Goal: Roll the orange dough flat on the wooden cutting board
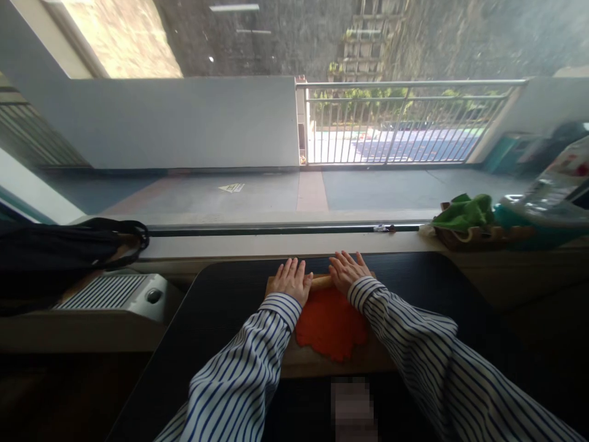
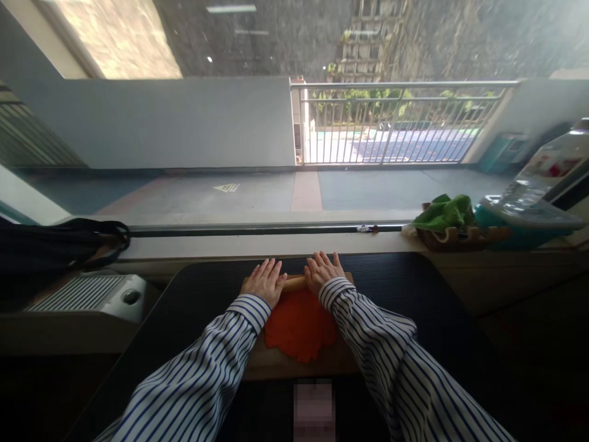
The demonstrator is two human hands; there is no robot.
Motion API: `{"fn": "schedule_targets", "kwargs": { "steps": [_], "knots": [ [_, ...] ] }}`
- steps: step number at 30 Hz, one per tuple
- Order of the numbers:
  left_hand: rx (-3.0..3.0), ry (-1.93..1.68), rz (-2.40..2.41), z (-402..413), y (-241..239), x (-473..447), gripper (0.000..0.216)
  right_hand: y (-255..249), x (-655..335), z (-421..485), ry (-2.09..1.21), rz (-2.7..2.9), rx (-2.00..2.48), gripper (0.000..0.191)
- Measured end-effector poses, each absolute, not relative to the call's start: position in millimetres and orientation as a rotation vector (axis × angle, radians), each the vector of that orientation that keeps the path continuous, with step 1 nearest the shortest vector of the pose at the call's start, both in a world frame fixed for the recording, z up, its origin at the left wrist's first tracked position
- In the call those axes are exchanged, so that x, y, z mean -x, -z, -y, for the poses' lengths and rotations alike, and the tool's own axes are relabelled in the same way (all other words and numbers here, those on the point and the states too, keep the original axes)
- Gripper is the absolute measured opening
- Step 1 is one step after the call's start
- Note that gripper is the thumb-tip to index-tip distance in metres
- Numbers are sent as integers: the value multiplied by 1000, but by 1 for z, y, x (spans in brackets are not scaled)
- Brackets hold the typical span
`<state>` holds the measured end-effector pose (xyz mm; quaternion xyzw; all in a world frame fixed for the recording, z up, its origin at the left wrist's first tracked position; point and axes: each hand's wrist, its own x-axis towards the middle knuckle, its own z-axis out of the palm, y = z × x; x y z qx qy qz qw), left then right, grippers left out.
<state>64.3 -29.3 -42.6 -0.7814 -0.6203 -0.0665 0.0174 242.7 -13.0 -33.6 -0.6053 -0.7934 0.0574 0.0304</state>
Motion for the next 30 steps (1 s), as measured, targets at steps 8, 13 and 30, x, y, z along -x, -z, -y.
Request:
{"fn": "schedule_targets", "kwargs": {
  "steps": [8,13,30],
  "knots": [
    [2426,193,1980,1,40,-63,52,28,-235,-13,-321,2441,1925,48],
    [2483,136,1987,11,39,-63,55,23,-235,-2,-286,2473,1957,51],
    [2615,-17,1890,34,31,-63,63,30,-244,27,-308,2504,1956,61]
  ]
}}
